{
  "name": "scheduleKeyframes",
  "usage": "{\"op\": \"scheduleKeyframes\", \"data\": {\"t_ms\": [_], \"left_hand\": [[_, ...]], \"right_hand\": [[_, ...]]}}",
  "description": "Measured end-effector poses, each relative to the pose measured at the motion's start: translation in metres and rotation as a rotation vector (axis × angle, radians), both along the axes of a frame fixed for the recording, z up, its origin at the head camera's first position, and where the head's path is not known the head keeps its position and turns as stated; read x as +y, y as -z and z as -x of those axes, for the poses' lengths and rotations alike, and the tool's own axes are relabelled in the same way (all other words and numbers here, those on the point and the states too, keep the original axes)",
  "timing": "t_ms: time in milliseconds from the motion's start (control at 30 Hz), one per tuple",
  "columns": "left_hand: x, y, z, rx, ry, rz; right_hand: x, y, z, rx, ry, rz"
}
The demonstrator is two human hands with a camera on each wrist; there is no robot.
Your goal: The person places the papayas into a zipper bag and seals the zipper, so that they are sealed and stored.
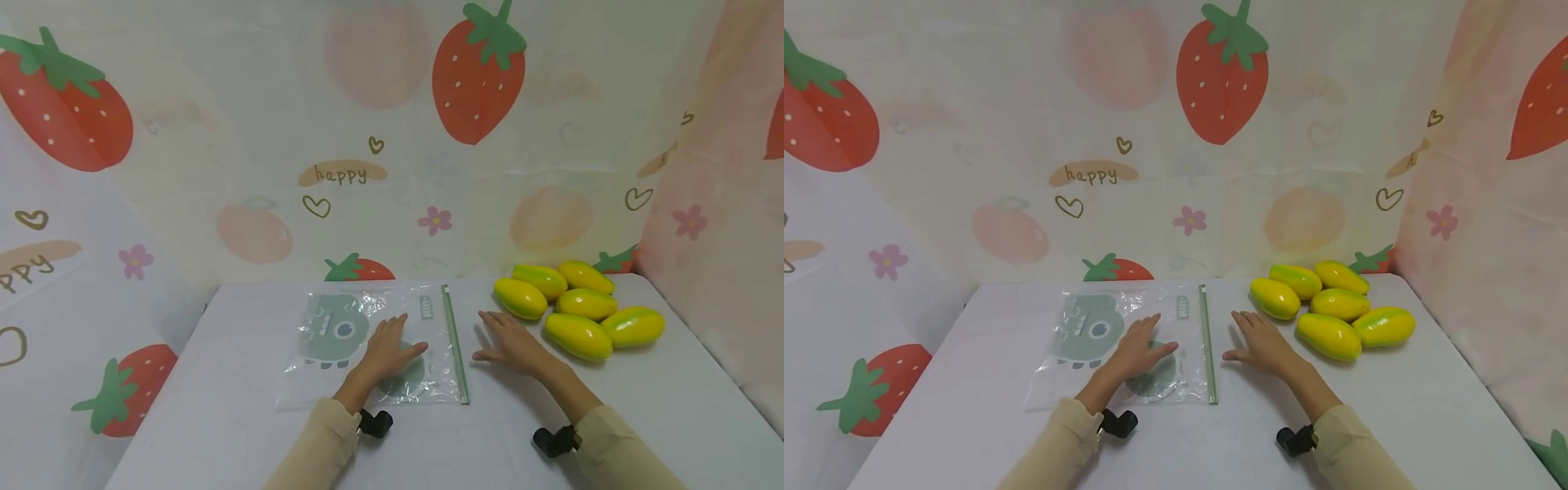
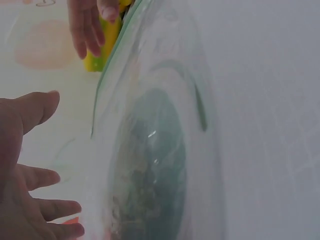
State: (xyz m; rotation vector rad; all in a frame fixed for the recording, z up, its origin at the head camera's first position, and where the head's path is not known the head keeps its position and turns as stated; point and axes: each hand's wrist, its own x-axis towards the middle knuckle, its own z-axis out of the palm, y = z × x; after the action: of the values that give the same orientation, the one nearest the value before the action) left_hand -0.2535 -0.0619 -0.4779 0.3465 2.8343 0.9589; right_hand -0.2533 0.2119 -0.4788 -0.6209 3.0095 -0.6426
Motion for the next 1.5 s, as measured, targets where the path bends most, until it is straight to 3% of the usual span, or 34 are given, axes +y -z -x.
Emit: {"op": "scheduleKeyframes", "data": {"t_ms": [233, 367, 533, 733, 900, 1133, 1500], "left_hand": [[0.013, 0.004, 0.006, 0.039, -0.008, -0.14], [0.022, 0.004, 0.009, 0.01, -0.018, -0.184], [0.031, 0.005, 0.012, -0.011, -0.028, -0.206], [0.04, 0.003, 0.014, 0.023, -0.007, -0.235], [0.052, 0.004, 0.017, 0.057, -0.004, -0.23], [0.068, 0.005, 0.019, 0.062, -0.052, -0.177], [0.073, 0.011, 0.016, 0.083, -0.111, -0.14]], "right_hand": [[-0.006, 0.0, 0.009, -0.08, 0.029, 0.0], [-0.01, -0.001, 0.013, -0.128, 0.037, 0.004], [-0.013, -0.001, 0.014, -0.122, 0.032, -0.013], [-0.016, 0.0, 0.015, -0.091, 0.012, -0.052], [-0.018, 0.002, 0.015, -0.071, -0.023, -0.046], [-0.026, 0.002, 0.015, -0.063, -0.053, -0.057], [-0.038, 0.005, 0.016, -0.055, -0.113, -0.065]]}}
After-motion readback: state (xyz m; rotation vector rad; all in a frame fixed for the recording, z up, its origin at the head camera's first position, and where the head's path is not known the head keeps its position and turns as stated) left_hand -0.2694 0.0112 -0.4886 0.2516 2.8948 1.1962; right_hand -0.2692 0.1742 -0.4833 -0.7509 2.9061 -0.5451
